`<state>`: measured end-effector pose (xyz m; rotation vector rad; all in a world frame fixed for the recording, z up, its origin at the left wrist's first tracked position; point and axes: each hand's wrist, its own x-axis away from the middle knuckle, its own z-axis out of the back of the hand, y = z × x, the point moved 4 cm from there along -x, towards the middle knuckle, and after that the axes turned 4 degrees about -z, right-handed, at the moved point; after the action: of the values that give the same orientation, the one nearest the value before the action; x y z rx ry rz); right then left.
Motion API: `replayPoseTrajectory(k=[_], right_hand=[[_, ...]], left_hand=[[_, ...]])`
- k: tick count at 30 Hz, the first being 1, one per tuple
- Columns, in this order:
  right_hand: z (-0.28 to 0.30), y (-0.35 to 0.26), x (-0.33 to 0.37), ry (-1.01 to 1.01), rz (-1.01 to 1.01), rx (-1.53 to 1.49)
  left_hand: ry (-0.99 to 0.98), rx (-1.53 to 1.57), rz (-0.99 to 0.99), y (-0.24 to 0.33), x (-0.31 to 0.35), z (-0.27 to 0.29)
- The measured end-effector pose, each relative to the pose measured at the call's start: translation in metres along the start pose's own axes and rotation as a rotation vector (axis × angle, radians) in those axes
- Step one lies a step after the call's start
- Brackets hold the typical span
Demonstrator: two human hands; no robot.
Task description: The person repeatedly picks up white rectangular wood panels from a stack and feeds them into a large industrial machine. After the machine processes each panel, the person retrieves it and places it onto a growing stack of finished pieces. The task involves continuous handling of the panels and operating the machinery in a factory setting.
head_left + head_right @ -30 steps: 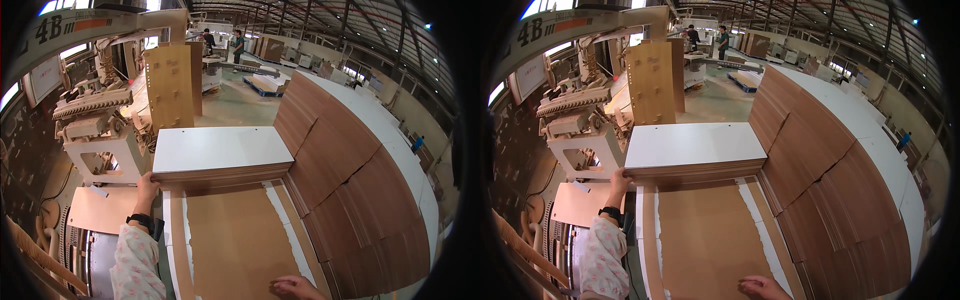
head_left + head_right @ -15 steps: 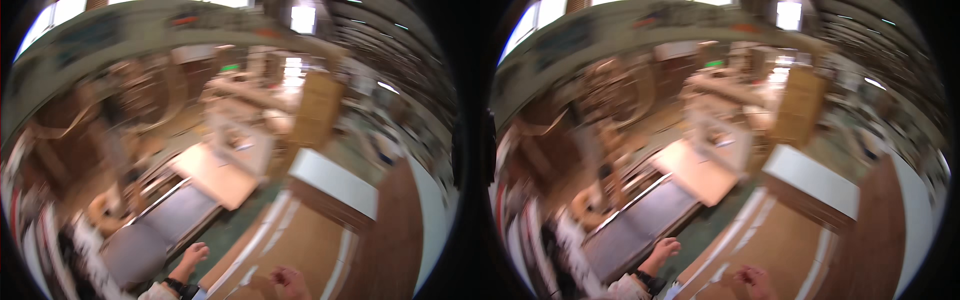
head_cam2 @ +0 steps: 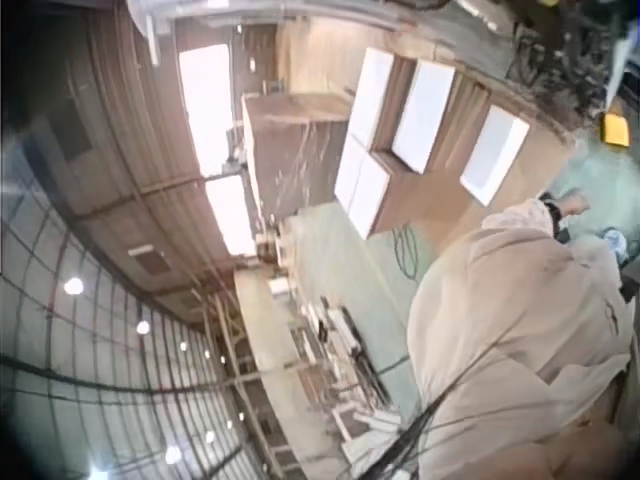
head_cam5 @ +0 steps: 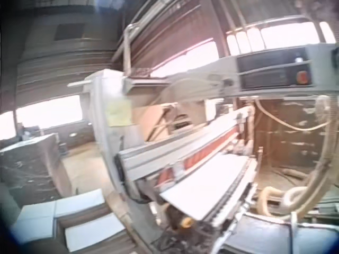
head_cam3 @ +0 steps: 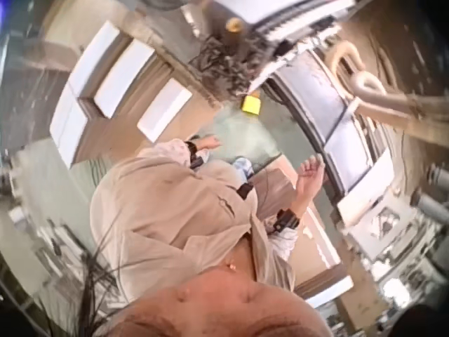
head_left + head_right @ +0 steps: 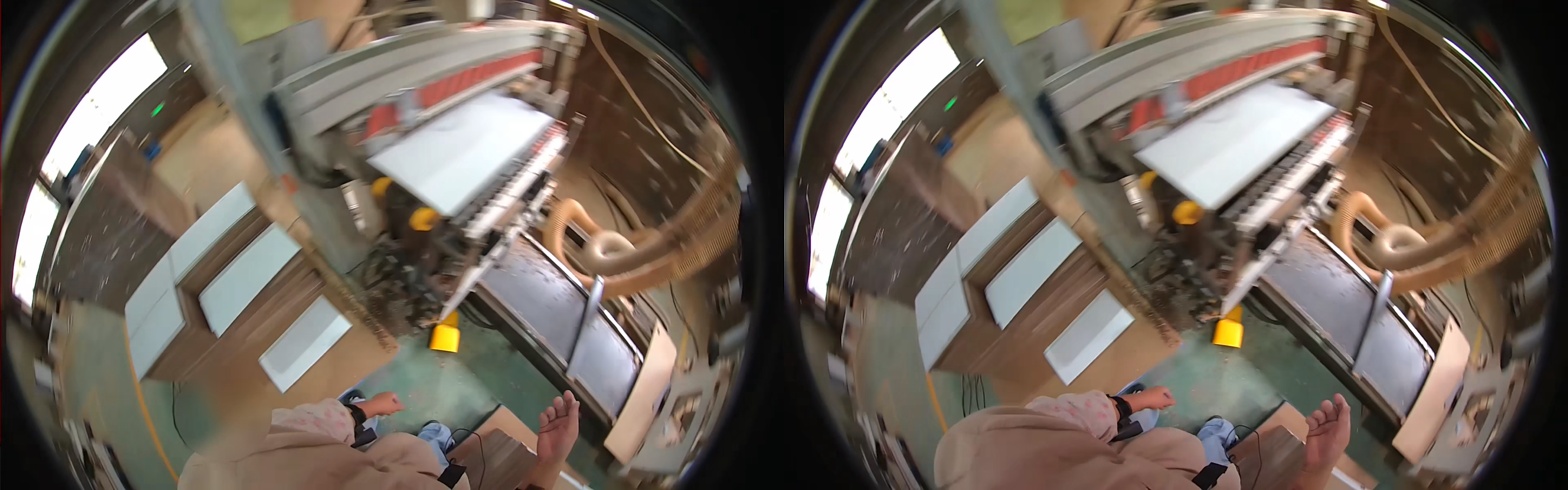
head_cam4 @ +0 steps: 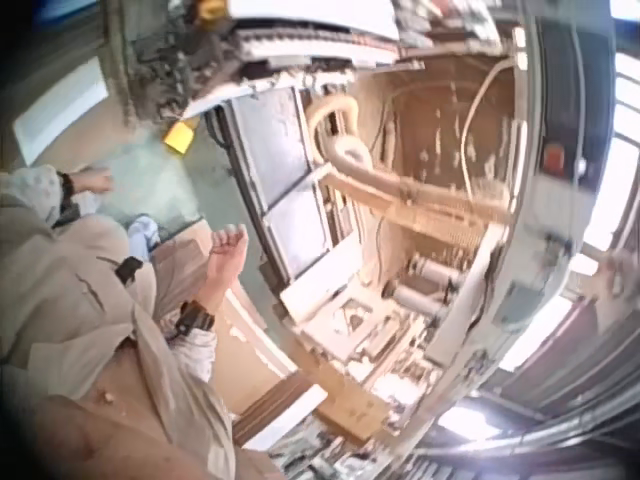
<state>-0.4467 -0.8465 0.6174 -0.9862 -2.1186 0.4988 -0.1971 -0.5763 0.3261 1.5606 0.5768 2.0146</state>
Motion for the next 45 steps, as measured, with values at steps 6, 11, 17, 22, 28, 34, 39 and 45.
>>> replayPoseTrajectory(k=[6,11,17,22,28,34,39,45], right_hand=[[-0.122,0.221,-0.046,-0.276,-0.515,0.194],[-0.149,0.393,-0.089,-0.359,-0.798,0.712],[-0.111,0.598,-0.197,-0.424,-0.901,1.253],[-0.085,0.758,-0.294,-0.657,-0.694,1.755],[-0.016,0.904,-0.401,-0.875,-0.212,1.761],[0.001,0.935,-0.399,-0.708,-0.039,2.097],[-0.038,0.918,-0.399,-0.73,-0.346,2.153],[-0.044,0.864,-0.377,-1.07,-0.366,2.198]], left_hand=[[0.499,0.347,-0.345,-0.256,0.113,0.119],[0.837,0.423,0.408,-0.423,0.18,0.133],[0.544,-0.303,0.323,-0.552,0.146,0.078],[0.892,0.886,0.824,-0.651,0.059,0.076],[1.204,0.97,0.677,-0.673,-0.029,0.157],[1.383,0.92,0.797,-0.71,-0.049,0.136],[1.027,0.981,0.818,-0.7,-0.015,0.156],[0.899,1.29,0.524,-0.622,0.072,0.144]])
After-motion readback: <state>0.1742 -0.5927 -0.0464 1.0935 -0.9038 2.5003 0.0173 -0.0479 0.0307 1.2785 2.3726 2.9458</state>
